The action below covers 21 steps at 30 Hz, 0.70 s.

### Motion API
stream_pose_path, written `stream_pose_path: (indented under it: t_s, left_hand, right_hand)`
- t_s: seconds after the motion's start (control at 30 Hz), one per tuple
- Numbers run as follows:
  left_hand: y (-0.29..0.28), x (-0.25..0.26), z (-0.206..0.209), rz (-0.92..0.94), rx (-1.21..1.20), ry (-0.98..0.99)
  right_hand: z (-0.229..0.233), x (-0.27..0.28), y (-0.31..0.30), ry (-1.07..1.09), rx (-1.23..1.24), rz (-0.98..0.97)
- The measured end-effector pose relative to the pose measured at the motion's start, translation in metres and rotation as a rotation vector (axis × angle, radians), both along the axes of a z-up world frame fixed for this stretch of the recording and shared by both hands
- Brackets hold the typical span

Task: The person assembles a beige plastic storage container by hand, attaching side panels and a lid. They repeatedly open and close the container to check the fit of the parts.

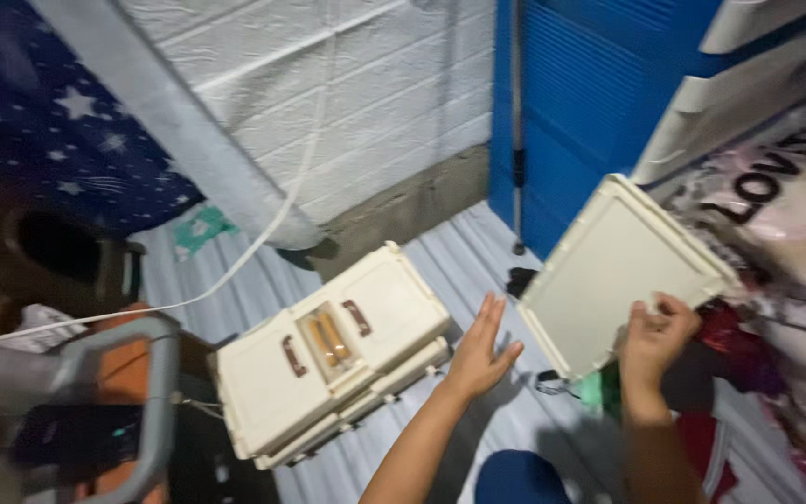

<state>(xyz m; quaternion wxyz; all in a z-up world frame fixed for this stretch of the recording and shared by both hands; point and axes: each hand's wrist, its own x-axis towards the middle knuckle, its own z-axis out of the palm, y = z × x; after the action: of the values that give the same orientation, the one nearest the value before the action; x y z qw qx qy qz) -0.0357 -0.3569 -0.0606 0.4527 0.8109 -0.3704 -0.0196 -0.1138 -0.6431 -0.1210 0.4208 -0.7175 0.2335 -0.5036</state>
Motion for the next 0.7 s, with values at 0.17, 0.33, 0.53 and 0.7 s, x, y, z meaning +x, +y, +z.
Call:
stream_pose_path:
  t_s: [0.17,0.33,0.53,0.7]
  left_hand:
    - [-0.082,0.002,-0.008,-0.027,-0.017,0.191]
    - [-0.132,0.005,-0.019,-0.034,-0.020,0.502]
    - [-0.171,0.033,-0.020,0.013,-0.164,0.590]
    - [-0.164,0.048,-0.014,0.072,-0.342,0.345]
  right_hand:
    - [-0.013,-0.016,-0.086,-0.104,0.087,-0.063]
    - [-0.024,0.005,-0.115,0.099,0.411,0.385]
    - [-0.014,0.026,-0.080,0.252,0.367,0.424]
    - [-0.009,0.052,-0.043,0.145,0.448,0.562]
